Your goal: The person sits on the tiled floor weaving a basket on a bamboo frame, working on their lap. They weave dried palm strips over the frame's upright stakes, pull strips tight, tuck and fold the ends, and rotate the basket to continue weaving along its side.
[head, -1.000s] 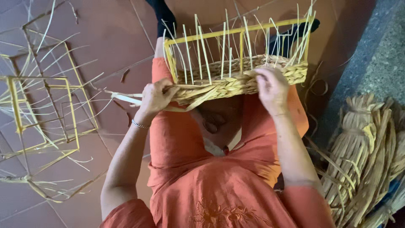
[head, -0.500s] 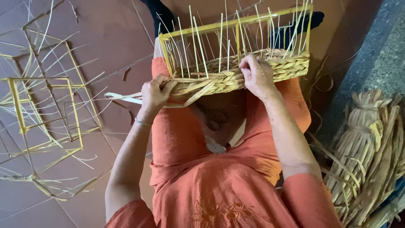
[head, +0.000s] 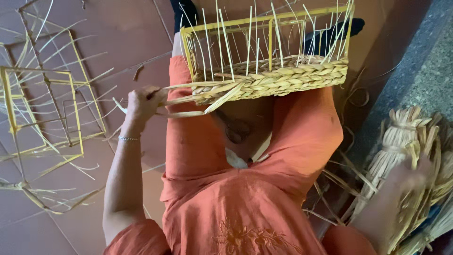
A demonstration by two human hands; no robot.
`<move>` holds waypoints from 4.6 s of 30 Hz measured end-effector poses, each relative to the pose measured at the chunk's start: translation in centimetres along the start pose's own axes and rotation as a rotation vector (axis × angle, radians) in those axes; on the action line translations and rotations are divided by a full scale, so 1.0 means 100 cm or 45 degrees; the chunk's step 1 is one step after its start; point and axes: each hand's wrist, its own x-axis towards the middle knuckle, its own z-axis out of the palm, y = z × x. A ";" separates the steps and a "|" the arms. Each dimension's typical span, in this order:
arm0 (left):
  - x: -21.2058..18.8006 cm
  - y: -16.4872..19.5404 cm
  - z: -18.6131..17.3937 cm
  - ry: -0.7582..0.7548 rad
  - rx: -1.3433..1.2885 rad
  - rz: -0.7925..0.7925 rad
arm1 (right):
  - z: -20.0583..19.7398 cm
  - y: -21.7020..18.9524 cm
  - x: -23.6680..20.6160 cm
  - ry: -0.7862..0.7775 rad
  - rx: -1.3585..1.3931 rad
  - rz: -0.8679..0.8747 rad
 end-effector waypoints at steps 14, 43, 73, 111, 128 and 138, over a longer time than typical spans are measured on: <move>-0.016 -0.007 0.020 0.120 0.157 0.159 | -0.140 -0.040 0.002 0.579 -2.070 -0.158; -0.059 0.065 0.071 -0.193 -1.685 0.149 | 0.155 0.018 -0.281 -2.137 -0.890 -0.062; -0.110 0.109 -0.007 0.080 0.585 1.055 | 0.201 0.006 -0.305 -2.356 -0.831 -0.694; -0.131 0.050 0.047 -0.008 0.277 0.787 | 0.194 0.035 -0.317 -2.164 -0.629 -0.573; -0.120 0.117 -0.015 0.170 0.515 1.320 | 0.210 0.041 -0.308 -2.324 -0.881 -0.120; -0.113 0.079 0.040 -0.744 -0.909 0.290 | 0.221 0.007 -0.337 -2.187 -0.660 -0.818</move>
